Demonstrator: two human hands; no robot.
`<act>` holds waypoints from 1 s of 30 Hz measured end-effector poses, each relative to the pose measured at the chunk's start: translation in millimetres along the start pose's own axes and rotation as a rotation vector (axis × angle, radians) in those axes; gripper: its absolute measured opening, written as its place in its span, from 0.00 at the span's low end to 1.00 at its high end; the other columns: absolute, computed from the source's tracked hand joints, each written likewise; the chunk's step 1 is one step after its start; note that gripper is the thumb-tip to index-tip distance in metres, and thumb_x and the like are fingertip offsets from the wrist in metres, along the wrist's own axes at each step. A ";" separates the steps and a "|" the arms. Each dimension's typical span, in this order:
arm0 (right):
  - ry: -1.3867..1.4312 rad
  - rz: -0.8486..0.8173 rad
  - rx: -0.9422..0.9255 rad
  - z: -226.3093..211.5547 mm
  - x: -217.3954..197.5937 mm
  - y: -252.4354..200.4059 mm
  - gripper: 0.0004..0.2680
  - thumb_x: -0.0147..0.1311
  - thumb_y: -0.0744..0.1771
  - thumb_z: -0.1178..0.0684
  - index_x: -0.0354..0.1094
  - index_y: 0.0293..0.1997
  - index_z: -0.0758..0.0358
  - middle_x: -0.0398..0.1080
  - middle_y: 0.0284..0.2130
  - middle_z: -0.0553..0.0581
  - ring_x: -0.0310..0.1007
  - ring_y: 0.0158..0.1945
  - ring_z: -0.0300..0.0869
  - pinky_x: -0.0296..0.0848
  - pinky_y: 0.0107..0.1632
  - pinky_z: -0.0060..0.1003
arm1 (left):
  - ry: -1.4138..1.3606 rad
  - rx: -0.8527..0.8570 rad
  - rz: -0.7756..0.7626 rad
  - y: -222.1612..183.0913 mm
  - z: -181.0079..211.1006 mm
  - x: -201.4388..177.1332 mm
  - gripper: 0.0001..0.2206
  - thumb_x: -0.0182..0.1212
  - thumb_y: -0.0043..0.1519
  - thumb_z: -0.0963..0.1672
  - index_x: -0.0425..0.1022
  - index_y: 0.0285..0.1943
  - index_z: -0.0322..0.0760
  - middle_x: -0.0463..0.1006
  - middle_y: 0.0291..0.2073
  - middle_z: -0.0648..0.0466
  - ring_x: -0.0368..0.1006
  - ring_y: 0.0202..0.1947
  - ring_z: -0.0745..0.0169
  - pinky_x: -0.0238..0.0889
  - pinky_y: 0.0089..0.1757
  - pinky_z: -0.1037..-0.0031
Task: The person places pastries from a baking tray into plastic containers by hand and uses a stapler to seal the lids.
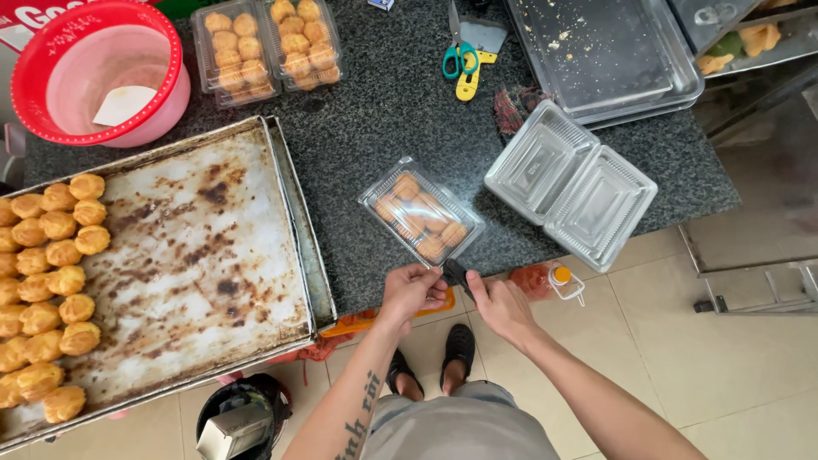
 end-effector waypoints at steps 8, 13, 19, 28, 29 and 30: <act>0.202 -0.037 -0.141 34.7 -19.3 -13.5 0.17 0.58 0.64 0.37 0.74 0.38 0.65 0.72 0.25 0.58 0.75 0.29 0.45 0.73 0.34 0.42 | 0.272 -0.088 -0.070 16.7 20.1 -38.9 0.11 0.60 0.66 0.45 0.76 0.39 0.29 0.79 0.29 0.51 0.79 0.26 0.63 0.78 0.30 0.71; 0.391 -0.081 -0.018 36.0 -62.2 -17.8 0.16 0.52 0.69 0.40 0.73 0.56 0.58 0.74 0.31 0.56 0.72 0.33 0.37 0.71 0.35 0.35 | 0.803 -0.260 -0.158 -2.8 83.2 -63.7 0.13 0.59 0.66 0.45 0.73 0.40 0.23 0.77 0.26 0.44 0.77 0.22 0.54 0.74 0.24 0.66; 0.783 -0.317 0.111 12.6 -91.4 -26.7 0.23 0.51 0.67 0.49 0.52 0.73 0.47 0.80 0.36 0.56 0.83 0.42 0.43 0.82 0.47 0.39 | 1.714 0.052 0.237 -22.1 148.4 -45.4 0.16 0.64 0.57 0.43 0.78 0.53 0.36 0.77 0.51 0.44 0.75 0.54 0.45 0.73 0.50 0.57; 0.327 -0.085 0.020 48.7 -77.4 -14.5 0.12 0.52 0.72 0.45 0.76 0.55 0.61 0.71 0.34 0.59 0.67 0.32 0.42 0.68 0.36 0.40 | 1.340 0.943 0.285 14.9 101.7 38.4 0.21 0.54 0.65 0.50 0.73 0.61 0.31 0.73 0.58 0.40 0.64 0.62 0.38 0.48 0.60 0.42; 0.340 -0.047 -0.062 58.4 -73.7 -11.3 0.13 0.53 0.71 0.43 0.74 0.49 0.63 0.69 0.34 0.55 0.68 0.34 0.39 0.69 0.35 0.37 | 1.349 0.878 0.250 13.8 101.0 40.9 0.21 0.53 0.65 0.50 0.72 0.62 0.35 0.73 0.58 0.43 0.65 0.63 0.41 0.45 0.62 0.40; 0.351 -0.011 -0.145 68.1 -70.0 -8.4 0.14 0.53 0.70 0.42 0.72 0.44 0.65 0.68 0.33 0.51 0.68 0.35 0.35 0.71 0.34 0.34 | 1.356 0.813 0.215 12.6 100.2 43.4 0.20 0.51 0.65 0.50 0.72 0.64 0.38 0.74 0.59 0.46 0.65 0.63 0.44 0.42 0.64 0.38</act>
Point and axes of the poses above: each hand's wrist, its own y-axis towards the middle knuckle, its own x-axis out of the palm, z = x × y, the point moved 1 cm from there along y, towards the middle knuckle
